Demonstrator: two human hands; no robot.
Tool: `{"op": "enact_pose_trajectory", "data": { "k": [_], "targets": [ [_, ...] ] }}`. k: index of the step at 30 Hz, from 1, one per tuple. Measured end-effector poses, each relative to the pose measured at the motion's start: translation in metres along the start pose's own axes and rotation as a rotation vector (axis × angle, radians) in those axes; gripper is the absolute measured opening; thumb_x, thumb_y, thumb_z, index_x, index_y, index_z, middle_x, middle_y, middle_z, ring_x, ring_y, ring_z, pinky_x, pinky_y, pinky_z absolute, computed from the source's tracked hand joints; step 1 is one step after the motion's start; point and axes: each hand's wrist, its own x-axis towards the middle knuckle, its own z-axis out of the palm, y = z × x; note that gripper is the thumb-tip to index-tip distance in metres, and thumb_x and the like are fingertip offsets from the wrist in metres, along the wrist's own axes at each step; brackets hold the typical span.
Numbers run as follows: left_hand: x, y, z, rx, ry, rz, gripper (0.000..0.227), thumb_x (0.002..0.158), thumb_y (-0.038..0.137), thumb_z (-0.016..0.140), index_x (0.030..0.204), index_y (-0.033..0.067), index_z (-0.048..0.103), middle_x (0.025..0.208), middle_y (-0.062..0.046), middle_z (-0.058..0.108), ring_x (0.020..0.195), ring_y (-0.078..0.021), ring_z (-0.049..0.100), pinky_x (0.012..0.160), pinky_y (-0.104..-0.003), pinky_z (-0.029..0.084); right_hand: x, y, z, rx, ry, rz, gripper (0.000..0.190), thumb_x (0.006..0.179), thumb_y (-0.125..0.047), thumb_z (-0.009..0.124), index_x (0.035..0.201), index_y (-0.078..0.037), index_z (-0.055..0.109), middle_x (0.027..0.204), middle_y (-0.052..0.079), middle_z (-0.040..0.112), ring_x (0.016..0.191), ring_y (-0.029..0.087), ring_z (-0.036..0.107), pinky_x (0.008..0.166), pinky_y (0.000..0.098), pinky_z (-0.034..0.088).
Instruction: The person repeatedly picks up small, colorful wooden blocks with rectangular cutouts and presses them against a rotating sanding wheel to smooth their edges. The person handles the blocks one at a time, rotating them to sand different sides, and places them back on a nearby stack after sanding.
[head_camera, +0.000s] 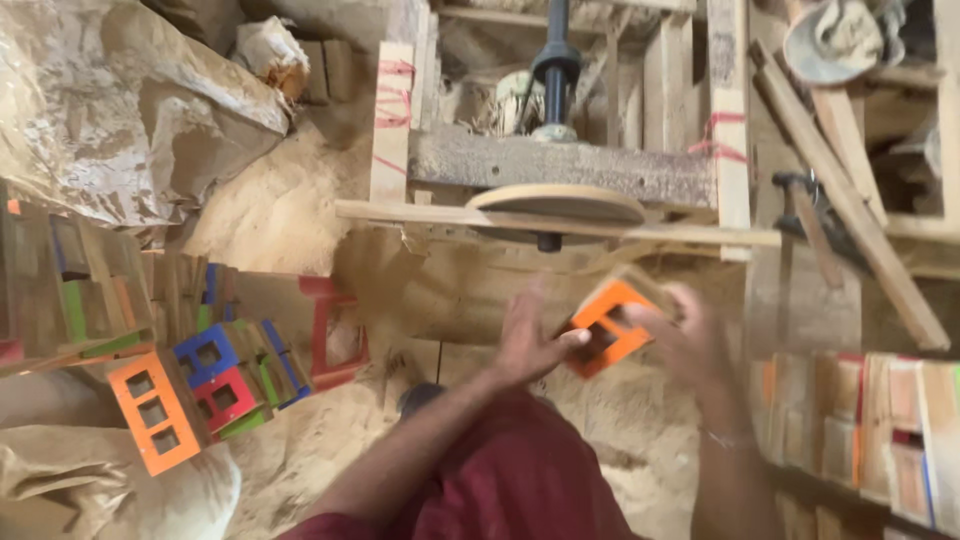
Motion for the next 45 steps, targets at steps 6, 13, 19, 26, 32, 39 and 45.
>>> {"op": "enact_pose_trajectory", "data": {
  "k": [6, 13, 19, 26, 32, 39, 45],
  "targets": [
    [0.015, 0.038, -0.049, -0.573, -0.133, -0.517, 0.042, 0.101, 0.032, 0.057, 0.133, 0.0046, 0.053, 0.116, -0.013, 0.067, 0.1, -0.0244, 0.066, 0.085, -0.041, 0.058, 0.02, -0.022, 0.084, 0.179, -0.234, 0.377, 0.05, 0.098, -0.05, 0.069, 0.108, -0.001, 0.073, 0.08, 0.005, 0.056, 0.064, 0.016, 0.047, 0.057, 0.029, 0.042],
    [0.073, -0.001, -0.071, -0.529, 0.074, -0.685, 0.044, 0.106, 0.037, 0.046, 0.122, -0.0009, 0.063, 0.106, -0.014, 0.07, 0.089, -0.021, 0.068, 0.072, -0.04, 0.06, 0.067, -0.025, 0.176, 0.551, -0.223, 0.12, 0.053, 0.105, -0.049, 0.04, 0.117, -0.004, 0.065, 0.113, 0.004, 0.07, 0.102, 0.012, 0.064, 0.092, 0.0305, 0.051],
    [0.106, -0.033, -0.038, -0.198, 0.109, -0.778, 0.044, 0.102, 0.035, 0.058, 0.106, -0.0067, 0.068, 0.093, -0.022, 0.072, 0.08, -0.03, 0.07, 0.068, -0.048, 0.058, 0.09, -0.009, 0.169, 0.595, -0.229, 0.333, 0.055, 0.105, -0.052, 0.039, 0.11, -0.006, 0.069, 0.098, 0.01, 0.07, 0.082, 0.019, 0.067, 0.071, 0.0373, 0.06],
    [0.113, -0.031, 0.072, -0.225, 0.058, -0.762, 0.044, 0.098, 0.038, 0.061, 0.105, -0.0039, 0.072, 0.091, -0.021, 0.074, 0.082, -0.0304, 0.071, 0.074, -0.046, 0.055, 0.09, 0.044, 0.1, 0.818, -0.088, 0.516, 0.049, 0.099, -0.054, 0.055, 0.117, -0.009, 0.066, 0.096, 0.006, 0.07, 0.079, 0.018, 0.068, 0.06, 0.0365, 0.059],
    [0.117, 0.007, 0.09, -0.525, -0.136, -0.61, 0.042, 0.1, 0.031, 0.063, 0.111, -0.0086, 0.069, 0.103, -0.022, 0.074, 0.092, -0.0328, 0.072, 0.076, -0.049, 0.059, 0.073, 0.049, 0.046, 0.766, -0.08, 0.432, 0.046, 0.102, -0.05, 0.05, 0.123, -0.011, 0.062, 0.106, 0.006, 0.068, 0.087, 0.018, 0.067, 0.066, 0.0357, 0.06],
    [0.038, -0.008, -0.023, -0.829, -0.304, -0.735, 0.034, 0.102, 0.019, 0.058, 0.134, 0.0059, 0.059, 0.124, -0.014, 0.069, 0.108, -0.0258, 0.07, 0.096, -0.042, 0.058, 0.031, 0.029, 0.046, 0.074, -0.4, -0.018, 0.052, 0.109, -0.049, 0.047, 0.124, -0.002, 0.063, 0.108, 0.013, 0.068, 0.102, 0.024, 0.065, 0.085, 0.0339, 0.056],
    [0.034, -0.025, -0.074, -1.157, 0.25, -0.587, 0.031, 0.103, 0.012, 0.055, 0.134, 0.0053, 0.056, 0.125, -0.01, 0.065, 0.11, -0.0267, 0.065, 0.094, -0.049, 0.056, 0.026, -0.01, 0.088, 0.621, -0.387, 0.334, 0.052, 0.095, -0.053, 0.052, 0.11, -0.005, 0.061, 0.086, 0.011, 0.071, 0.073, 0.019, 0.07, 0.064, 0.0296, 0.06]
  ]
}}
